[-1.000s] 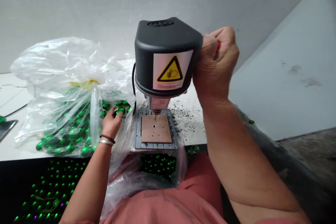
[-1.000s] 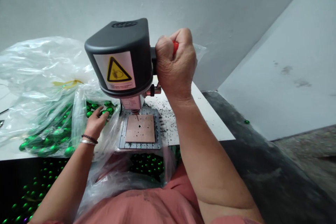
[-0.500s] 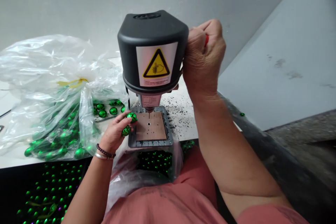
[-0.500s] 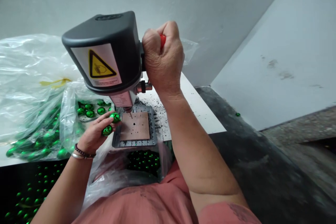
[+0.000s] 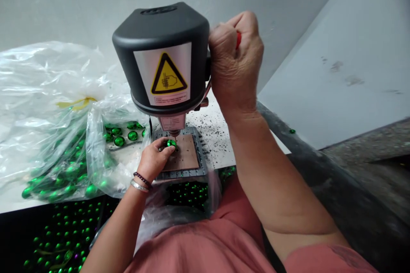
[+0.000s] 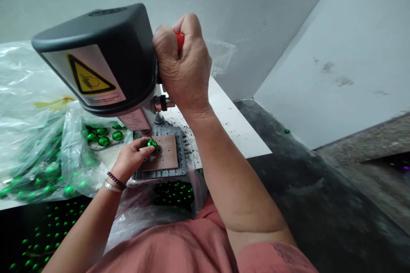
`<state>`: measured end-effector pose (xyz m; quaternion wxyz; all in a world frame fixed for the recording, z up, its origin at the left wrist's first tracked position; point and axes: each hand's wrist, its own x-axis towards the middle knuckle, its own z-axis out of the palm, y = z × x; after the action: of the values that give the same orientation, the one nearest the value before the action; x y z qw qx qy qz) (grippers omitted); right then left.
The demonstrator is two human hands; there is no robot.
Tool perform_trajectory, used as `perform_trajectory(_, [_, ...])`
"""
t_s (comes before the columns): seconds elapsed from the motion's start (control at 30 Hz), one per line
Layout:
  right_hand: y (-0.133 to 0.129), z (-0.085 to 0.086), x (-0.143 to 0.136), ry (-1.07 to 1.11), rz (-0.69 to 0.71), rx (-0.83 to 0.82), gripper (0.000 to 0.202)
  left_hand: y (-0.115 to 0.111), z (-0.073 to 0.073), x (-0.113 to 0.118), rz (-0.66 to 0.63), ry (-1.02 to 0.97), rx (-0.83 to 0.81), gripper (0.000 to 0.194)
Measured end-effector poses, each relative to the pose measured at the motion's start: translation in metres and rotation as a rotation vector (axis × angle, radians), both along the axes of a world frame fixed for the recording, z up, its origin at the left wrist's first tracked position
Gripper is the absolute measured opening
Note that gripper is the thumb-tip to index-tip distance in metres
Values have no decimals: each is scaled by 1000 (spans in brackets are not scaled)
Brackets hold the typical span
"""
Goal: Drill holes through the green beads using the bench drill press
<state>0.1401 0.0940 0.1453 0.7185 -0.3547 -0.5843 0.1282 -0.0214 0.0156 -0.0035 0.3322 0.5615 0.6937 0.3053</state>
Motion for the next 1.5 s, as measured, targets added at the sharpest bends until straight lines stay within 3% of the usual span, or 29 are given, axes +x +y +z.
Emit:
perform_trajectory(0.17, [-1, 0, 0, -16, -14, -20, 23, -3, 8, 10, -28, 111, -14, 37])
perform_trajectory(0.5, [-2, 0, 3, -48, -13, -8, 24, 3, 2, 13, -62, 51, 67, 30])
perform_trajectory(0.6, [-13, -2, 5, -95, -64, 60, 23, 2, 4, 13, -95, 144, 50, 24])
perform_trajectory(0.7, [-30, -12, 10, -187, -186, 156, 18, 1, 6, 14, -131, 252, 5, 26])
perform_trajectory(0.83, [-54, -38, 18, -297, -344, 281, 10, 1, 7, 15, -148, 295, -15, 28])
perform_trajectory(1.03, [-70, -73, 27, -363, -217, 313, 10, 1, 8, 15, -142, 297, -18, 34])
perform_trajectory(1.5, [-76, -96, 19, -251, -209, 259, 8, 0, 5, 14, -139, 331, -25, 39])
